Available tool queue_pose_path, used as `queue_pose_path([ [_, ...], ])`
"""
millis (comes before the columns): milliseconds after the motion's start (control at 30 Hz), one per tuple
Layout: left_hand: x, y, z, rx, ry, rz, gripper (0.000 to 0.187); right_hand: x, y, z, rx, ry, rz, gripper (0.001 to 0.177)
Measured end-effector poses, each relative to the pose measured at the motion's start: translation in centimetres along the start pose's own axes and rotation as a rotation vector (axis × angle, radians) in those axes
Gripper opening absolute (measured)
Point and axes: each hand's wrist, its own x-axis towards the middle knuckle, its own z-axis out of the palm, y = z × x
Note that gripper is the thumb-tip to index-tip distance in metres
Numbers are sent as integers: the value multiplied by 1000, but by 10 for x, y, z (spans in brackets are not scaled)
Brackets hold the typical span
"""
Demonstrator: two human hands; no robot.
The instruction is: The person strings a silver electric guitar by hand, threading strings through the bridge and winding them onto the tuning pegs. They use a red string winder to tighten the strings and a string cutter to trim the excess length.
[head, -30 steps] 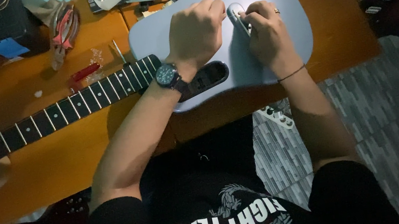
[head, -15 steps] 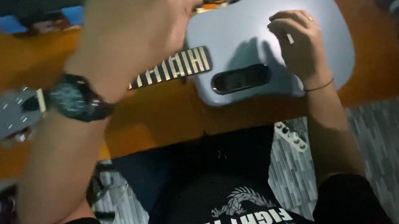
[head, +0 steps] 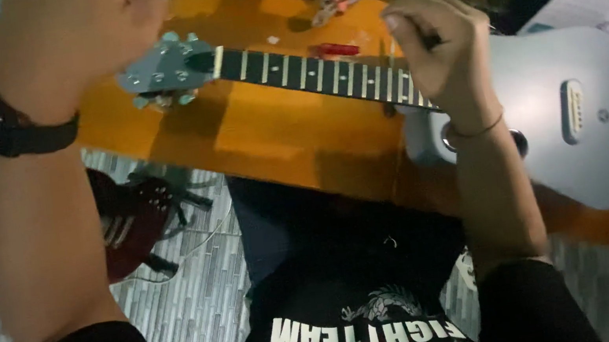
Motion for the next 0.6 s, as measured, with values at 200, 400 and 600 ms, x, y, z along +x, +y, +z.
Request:
queue_pose_path([
  [200, -2, 39, 4, -917, -99, -269, 9, 32, -31, 60, 116, -229, 42, 7],
  [400, -22, 48, 40, -1040, -87, -387, 9, 56, -38, 113, 129, -328, -1, 9],
  [600, -40, 52, 61, -1017, -62, -473, 2, 69, -30, 153, 215, -383, 52, 12],
])
